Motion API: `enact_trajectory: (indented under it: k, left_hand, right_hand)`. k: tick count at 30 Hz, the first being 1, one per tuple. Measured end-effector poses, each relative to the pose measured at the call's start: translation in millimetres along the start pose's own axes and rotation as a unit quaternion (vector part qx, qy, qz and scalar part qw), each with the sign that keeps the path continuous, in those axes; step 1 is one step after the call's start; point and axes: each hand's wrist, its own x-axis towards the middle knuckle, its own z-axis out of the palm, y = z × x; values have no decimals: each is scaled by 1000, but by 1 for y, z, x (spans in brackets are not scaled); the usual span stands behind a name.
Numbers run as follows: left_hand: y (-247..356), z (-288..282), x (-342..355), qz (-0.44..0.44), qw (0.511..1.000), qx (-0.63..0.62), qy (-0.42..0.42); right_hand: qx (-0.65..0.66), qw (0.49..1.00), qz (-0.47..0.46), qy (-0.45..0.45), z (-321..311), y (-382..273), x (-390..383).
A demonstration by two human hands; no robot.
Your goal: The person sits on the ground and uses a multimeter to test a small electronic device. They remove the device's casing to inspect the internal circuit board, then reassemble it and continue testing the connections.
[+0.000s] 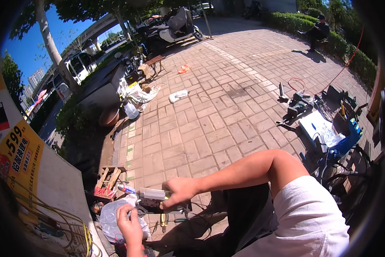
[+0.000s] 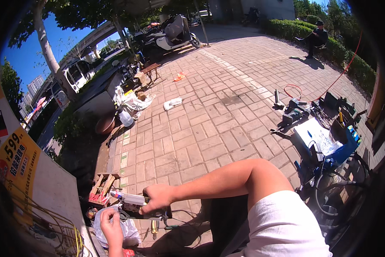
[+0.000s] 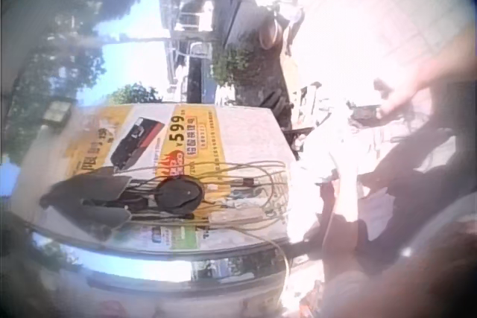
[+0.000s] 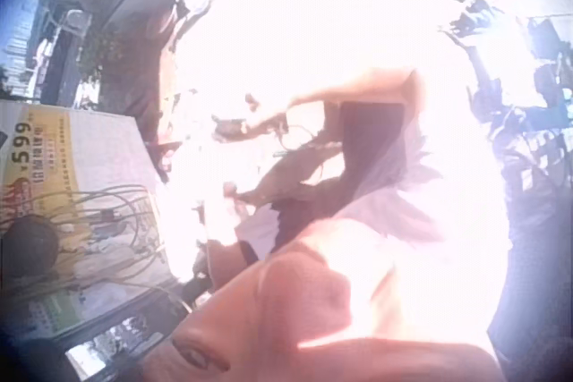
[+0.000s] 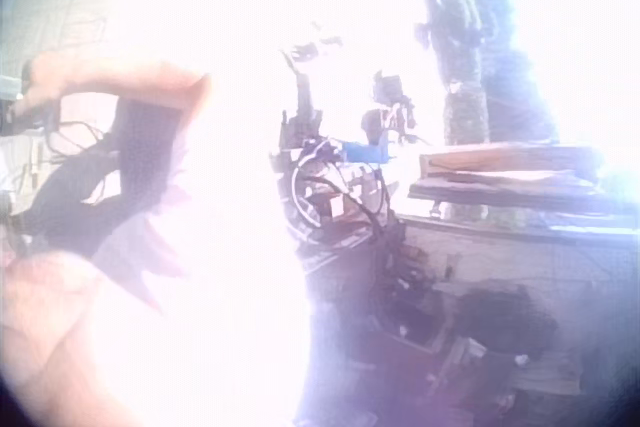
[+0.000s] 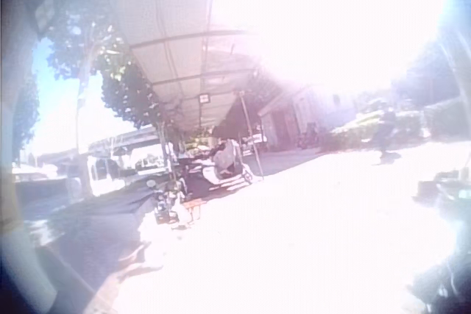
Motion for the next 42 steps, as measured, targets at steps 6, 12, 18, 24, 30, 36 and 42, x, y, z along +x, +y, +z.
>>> enact_trajectory:
  k: [6,12,18,24,30,36,42]
  left_hand:
    - [6,26,-4,60,992,114,-9]
    - [35,25,9,-3,996,81,-28]
    - [61,19,18,-24,994,106,-7]
    - [94,12,34,-40,991,124,12]
    - [111,46,34,-40,990,137,-21]
    - [115,68,34,-41,989,135,-47]
    - [92,78,32,-66,988,118,-69]
  right_hand:
    - [33,999,-25,11,18,13,8]
    - [-108,992,-25,63,6,20,14]
    - [-138,979,-102,112,1,33,8]
    - [-125,968,-67,205,-20,51,0]
    - [-114,968,-72,213,-36,61,-27]
    - [-99,964,-89,232,-36,59,-36]
    - [-63,961,-101,251,-36,59,-16]
